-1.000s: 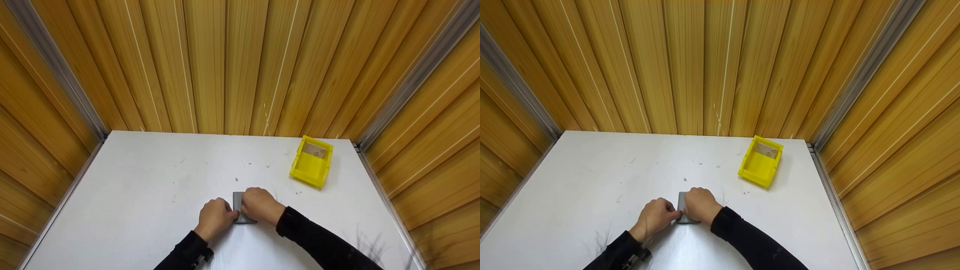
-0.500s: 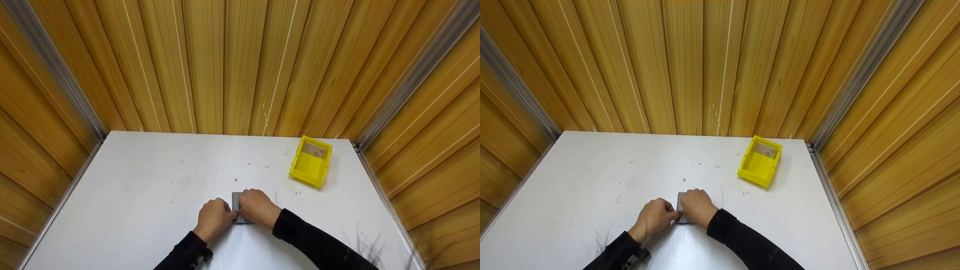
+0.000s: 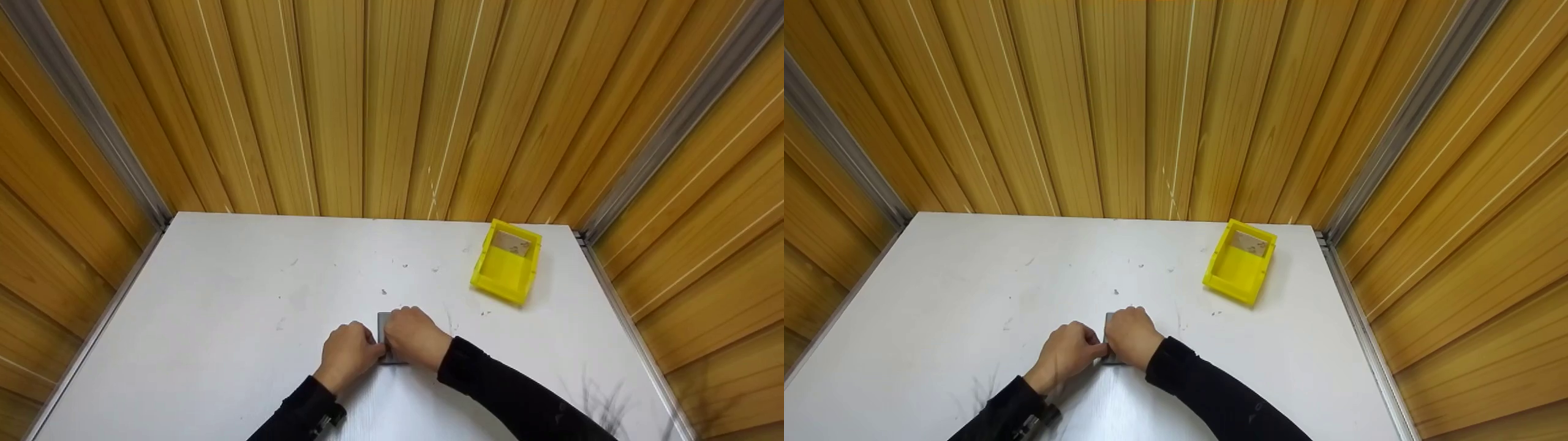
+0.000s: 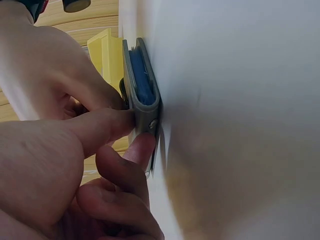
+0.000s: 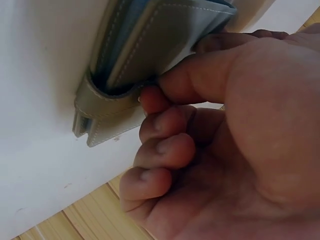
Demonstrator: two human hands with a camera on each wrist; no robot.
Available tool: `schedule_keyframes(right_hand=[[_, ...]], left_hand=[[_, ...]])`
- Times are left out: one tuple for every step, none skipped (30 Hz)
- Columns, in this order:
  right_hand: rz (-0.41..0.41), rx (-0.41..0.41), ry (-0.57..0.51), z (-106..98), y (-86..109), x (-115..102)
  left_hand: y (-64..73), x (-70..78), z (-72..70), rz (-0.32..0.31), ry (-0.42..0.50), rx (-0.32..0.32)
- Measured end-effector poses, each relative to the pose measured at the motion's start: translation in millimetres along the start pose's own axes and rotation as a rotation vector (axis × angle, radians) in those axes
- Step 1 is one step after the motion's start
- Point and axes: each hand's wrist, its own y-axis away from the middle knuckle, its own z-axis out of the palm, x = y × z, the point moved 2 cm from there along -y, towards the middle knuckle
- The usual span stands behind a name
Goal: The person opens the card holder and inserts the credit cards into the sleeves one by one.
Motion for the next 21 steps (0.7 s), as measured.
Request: schedule_keyframes(right_hand=[[-0.002, -0.009, 0.005, -0.4, -0.6, -0.4], [-0.003, -0.016, 0.008, -0.5, -0.9, -0.8], [-0.002, -0.023, 0.003, -0.6, -1.4, -1.1], [0.000, -0.027, -0.004, -0.6, -1.7, -1.3], [0.002, -0.030, -0.012, -0.4, -2.0, -1.6], [0.003, -0.031, -0.015, -0.3, -2.3, -2.0], [0.003, -0.030, -0.016, -0.3, -2.3, -2.3], [0.002, -0.025, -0.012, -0.3, -2.3, -2.7], [-0.004, -0.022, 0.005, -0.4, -2.2, -3.3], [-0.010, -0.017, 0.023, -0.5, -1.9, -3.9], [-0.015, -0.011, 0.043, -0.7, -1.6, -4.4], [-0.018, -0.007, 0.061, -0.8, -1.3, -5.0], [-0.020, -0.004, 0.079, -1.0, -0.9, -5.5], [-0.022, -0.003, 0.092, -1.4, -0.5, -5.9], [-0.022, -0.003, 0.106, -1.5, -0.1, -6.4], [-0.019, 0.000, 0.108, -1.7, 0.1, -6.8], [-0.017, 0.005, 0.114, -1.6, 0.3, -7.3], [-0.015, 0.012, 0.118, -1.5, 0.4, -7.9], [-0.014, 0.020, 0.121, -1.5, 0.5, -8.4], [-0.014, 0.024, 0.128, -1.3, 0.5, -9.1], [-0.014, 0.032, 0.140, -0.8, 0.5, -9.9]], left_hand=[[0.1, 0.0, -0.2, 0.001, 0.002, -0.001], [0.3, 0.0, -0.5, 0.004, 0.002, 0.001], [0.5, -0.2, -0.6, 0.008, 0.002, 0.002], [0.7, -0.2, -1.0, 0.005, 0.001, -0.001], [0.9, 0.0, -1.4, 0.003, 0.001, -0.004], [1.1, -0.4, -1.5, 0.004, -0.002, -0.003], [1.2, -0.2, -1.6, 0.003, -0.002, -0.002], [1.3, -0.2, -1.8, 0.006, -0.002, 0.002], [1.3, -0.3, -1.5, 0.003, -0.002, -0.002], [1.0, -0.3, -1.3, 0.001, -0.002, -0.003], [0.7, -0.4, -0.9, 0.002, -0.002, -0.004], [0.4, -0.7, -0.4, 0.005, -0.004, -0.003], [-0.1, -0.7, 0.1, 0.004, -0.005, -0.006], [-0.4, -0.8, 0.5, 0.004, -0.007, -0.007], [-0.6, -0.9, 0.9, 0.001, -0.008, -0.011], [-0.7, -0.8, 1.1, 0.001, -0.007, -0.010], [-0.7, -0.7, 1.4, 0.002, -0.007, -0.009], [-0.3, -0.6, 1.2, 0.004, -0.008, -0.006], [0.0, -0.5, 1.0, 0.006, -0.008, -0.005], [0.0, -0.7, 1.2, 0.005, -0.006, -0.005], [0.1, -0.8, 1.3, 0.004, -0.005, -0.006]])
